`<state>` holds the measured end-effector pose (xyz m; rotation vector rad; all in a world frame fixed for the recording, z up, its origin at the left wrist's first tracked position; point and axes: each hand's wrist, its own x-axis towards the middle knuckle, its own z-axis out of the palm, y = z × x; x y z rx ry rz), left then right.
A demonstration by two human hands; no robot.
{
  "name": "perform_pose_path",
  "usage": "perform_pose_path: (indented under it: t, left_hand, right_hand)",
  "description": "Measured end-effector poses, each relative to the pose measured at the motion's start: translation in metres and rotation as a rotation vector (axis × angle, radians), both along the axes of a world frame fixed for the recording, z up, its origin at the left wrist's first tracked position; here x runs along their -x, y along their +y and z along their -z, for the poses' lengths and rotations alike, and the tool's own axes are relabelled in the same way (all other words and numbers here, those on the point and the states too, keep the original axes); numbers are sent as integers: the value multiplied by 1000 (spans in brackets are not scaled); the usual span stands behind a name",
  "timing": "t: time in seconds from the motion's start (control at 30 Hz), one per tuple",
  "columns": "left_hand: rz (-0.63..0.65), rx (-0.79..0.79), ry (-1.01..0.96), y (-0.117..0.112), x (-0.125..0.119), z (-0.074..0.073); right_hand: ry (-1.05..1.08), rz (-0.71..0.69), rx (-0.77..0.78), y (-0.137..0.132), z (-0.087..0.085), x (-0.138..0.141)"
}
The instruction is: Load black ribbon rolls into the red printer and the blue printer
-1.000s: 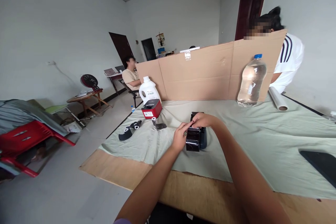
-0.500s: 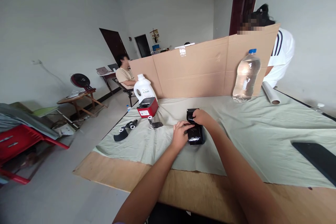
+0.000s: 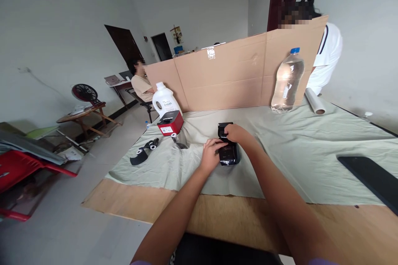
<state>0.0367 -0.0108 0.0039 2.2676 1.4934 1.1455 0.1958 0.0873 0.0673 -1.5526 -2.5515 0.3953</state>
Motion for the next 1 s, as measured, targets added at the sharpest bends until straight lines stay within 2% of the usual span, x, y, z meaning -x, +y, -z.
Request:
perform_pose_path:
  t: [0.17, 0.37, 0.43, 0.53, 0.63, 0.73, 0.83, 1.0]
  left_hand:
    - [18, 14, -8, -2, 1, -2]
    - [16, -5, -14, -1, 1, 0]
    - [18, -9, -9, 0, 1, 0]
    - [27, -39, -6, 0, 4, -1]
    - [72, -57, 10, 0, 8, -2]
    - [180, -44, 111, -2, 13, -3]
    - [262, -22, 186, -5, 17, -5]
    - [268, 14, 208, -6, 18, -10]
  right_hand:
    - [-50, 49, 12, -8, -3, 7]
    - [-131, 205, -33, -21, -2, 24]
    - [-146, 232, -38, -24, -6, 25]
    - [-142, 202, -25, -23, -20, 13]
    - [-29, 228, -168, -16, -30, -2]
    - [82, 233, -291, -7, -26, -8]
    - [96, 134, -192, 0, -17, -9]
    - [54, -95, 73, -10, -19, -20]
